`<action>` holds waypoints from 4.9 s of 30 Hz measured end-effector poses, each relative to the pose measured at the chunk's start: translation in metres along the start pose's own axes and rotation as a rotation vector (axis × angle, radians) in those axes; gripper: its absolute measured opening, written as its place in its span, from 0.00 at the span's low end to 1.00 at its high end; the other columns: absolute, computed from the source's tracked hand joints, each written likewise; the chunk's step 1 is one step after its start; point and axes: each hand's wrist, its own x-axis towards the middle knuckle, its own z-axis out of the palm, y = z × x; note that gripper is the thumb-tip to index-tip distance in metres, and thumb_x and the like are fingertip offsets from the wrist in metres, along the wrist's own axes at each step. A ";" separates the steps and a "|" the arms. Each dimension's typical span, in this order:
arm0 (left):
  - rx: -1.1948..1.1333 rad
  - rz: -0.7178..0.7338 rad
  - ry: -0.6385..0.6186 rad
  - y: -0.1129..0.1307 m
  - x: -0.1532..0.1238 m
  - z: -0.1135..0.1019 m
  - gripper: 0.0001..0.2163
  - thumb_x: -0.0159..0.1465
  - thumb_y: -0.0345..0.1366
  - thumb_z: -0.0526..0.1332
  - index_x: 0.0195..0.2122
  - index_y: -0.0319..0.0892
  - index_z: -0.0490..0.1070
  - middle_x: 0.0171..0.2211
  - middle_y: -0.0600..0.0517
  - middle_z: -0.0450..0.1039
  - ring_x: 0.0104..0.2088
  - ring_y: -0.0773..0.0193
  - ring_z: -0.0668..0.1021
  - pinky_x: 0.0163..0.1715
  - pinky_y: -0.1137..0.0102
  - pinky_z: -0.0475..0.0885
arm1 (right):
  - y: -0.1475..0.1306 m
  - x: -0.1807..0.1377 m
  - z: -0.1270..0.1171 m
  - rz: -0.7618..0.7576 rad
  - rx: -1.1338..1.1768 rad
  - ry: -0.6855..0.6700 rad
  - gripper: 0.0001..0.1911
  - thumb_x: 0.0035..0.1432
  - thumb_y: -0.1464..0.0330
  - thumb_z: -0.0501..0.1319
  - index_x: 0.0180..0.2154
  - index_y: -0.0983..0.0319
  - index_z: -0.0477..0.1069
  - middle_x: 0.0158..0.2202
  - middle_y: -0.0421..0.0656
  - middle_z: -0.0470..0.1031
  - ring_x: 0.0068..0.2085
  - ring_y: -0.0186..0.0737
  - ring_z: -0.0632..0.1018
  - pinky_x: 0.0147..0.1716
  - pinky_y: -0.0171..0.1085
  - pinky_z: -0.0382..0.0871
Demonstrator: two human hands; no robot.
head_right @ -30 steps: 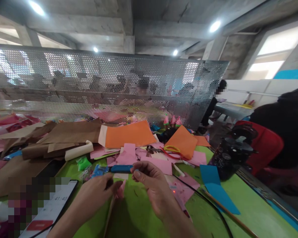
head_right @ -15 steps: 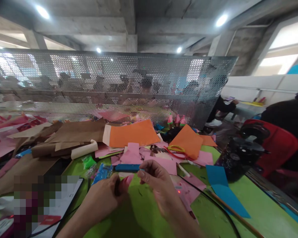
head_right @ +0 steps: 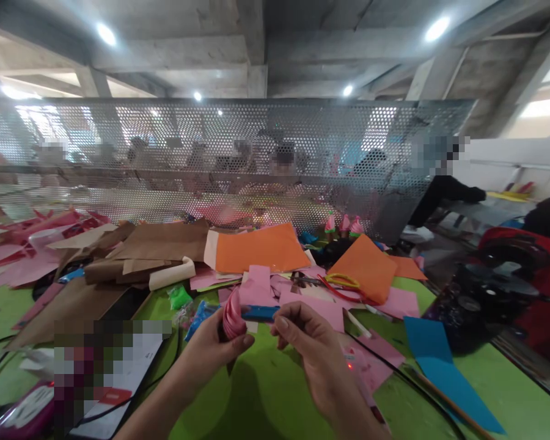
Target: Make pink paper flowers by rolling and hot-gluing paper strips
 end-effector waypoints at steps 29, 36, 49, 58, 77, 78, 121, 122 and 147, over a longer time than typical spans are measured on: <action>-0.293 -0.123 -0.139 -0.002 -0.007 0.010 0.18 0.49 0.26 0.65 0.40 0.41 0.63 0.25 0.61 0.61 0.25 0.73 0.63 0.26 0.77 0.59 | 0.006 -0.001 0.003 -0.127 -0.330 -0.058 0.07 0.52 0.63 0.67 0.32 0.60 0.76 0.27 0.39 0.73 0.28 0.36 0.70 0.27 0.33 0.62; -0.237 -0.025 -0.109 -0.003 -0.007 0.015 0.18 0.48 0.22 0.63 0.39 0.43 0.63 0.29 0.59 0.63 0.29 0.71 0.66 0.29 0.77 0.62 | 0.012 -0.003 0.007 -0.165 -0.514 -0.053 0.05 0.53 0.65 0.66 0.32 0.60 0.75 0.29 0.41 0.76 0.31 0.40 0.74 0.29 0.36 0.65; -0.200 -0.096 -0.134 -0.001 -0.010 0.015 0.20 0.50 0.21 0.62 0.43 0.42 0.63 0.27 0.60 0.60 0.28 0.72 0.64 0.28 0.78 0.60 | 0.011 -0.002 0.004 -0.231 -0.551 -0.070 0.03 0.57 0.67 0.62 0.31 0.60 0.73 0.28 0.41 0.73 0.31 0.40 0.73 0.31 0.36 0.65; -0.221 -0.050 -0.123 0.004 -0.010 0.017 0.16 0.50 0.22 0.62 0.38 0.41 0.63 0.30 0.58 0.64 0.31 0.71 0.66 0.31 0.77 0.63 | 0.014 -0.005 0.007 -0.197 -0.547 -0.110 0.02 0.56 0.69 0.63 0.34 0.60 0.74 0.32 0.42 0.75 0.35 0.42 0.75 0.34 0.37 0.67; -0.228 -0.038 -0.068 -0.005 -0.005 0.007 0.24 0.49 0.26 0.65 0.47 0.43 0.62 0.29 0.59 0.63 0.28 0.70 0.65 0.30 0.76 0.61 | 0.004 0.003 -0.001 -0.116 -0.360 0.049 0.11 0.55 0.59 0.63 0.31 0.60 0.72 0.25 0.37 0.67 0.27 0.34 0.66 0.25 0.33 0.58; -0.226 -0.035 -0.067 -0.004 -0.005 0.006 0.24 0.50 0.26 0.65 0.48 0.42 0.62 0.28 0.59 0.63 0.28 0.70 0.65 0.30 0.76 0.61 | 0.002 0.004 -0.001 -0.097 -0.313 0.058 0.12 0.54 0.58 0.64 0.31 0.60 0.73 0.25 0.37 0.68 0.27 0.34 0.67 0.25 0.33 0.59; -0.163 -0.028 -0.337 -0.006 -0.017 0.025 0.25 0.63 0.44 0.60 0.60 0.44 0.61 0.60 0.46 0.64 0.60 0.54 0.65 0.60 0.64 0.57 | 0.001 -0.001 0.000 -0.050 0.065 0.124 0.08 0.48 0.64 0.72 0.32 0.58 0.79 0.26 0.36 0.70 0.26 0.30 0.65 0.25 0.30 0.57; -0.149 -0.033 -0.335 -0.005 -0.018 0.025 0.25 0.63 0.45 0.60 0.60 0.44 0.61 0.60 0.46 0.65 0.59 0.54 0.65 0.60 0.64 0.57 | 0.001 -0.002 0.001 -0.055 0.072 0.117 0.07 0.48 0.64 0.72 0.32 0.58 0.79 0.28 0.36 0.71 0.27 0.30 0.66 0.26 0.30 0.58; -0.165 -0.004 -0.331 -0.002 -0.020 0.025 0.23 0.63 0.43 0.60 0.59 0.44 0.62 0.58 0.46 0.65 0.59 0.54 0.65 0.60 0.63 0.57 | 0.003 -0.005 0.008 0.022 0.208 0.102 0.10 0.46 0.65 0.73 0.32 0.60 0.79 0.25 0.37 0.73 0.25 0.31 0.69 0.26 0.31 0.61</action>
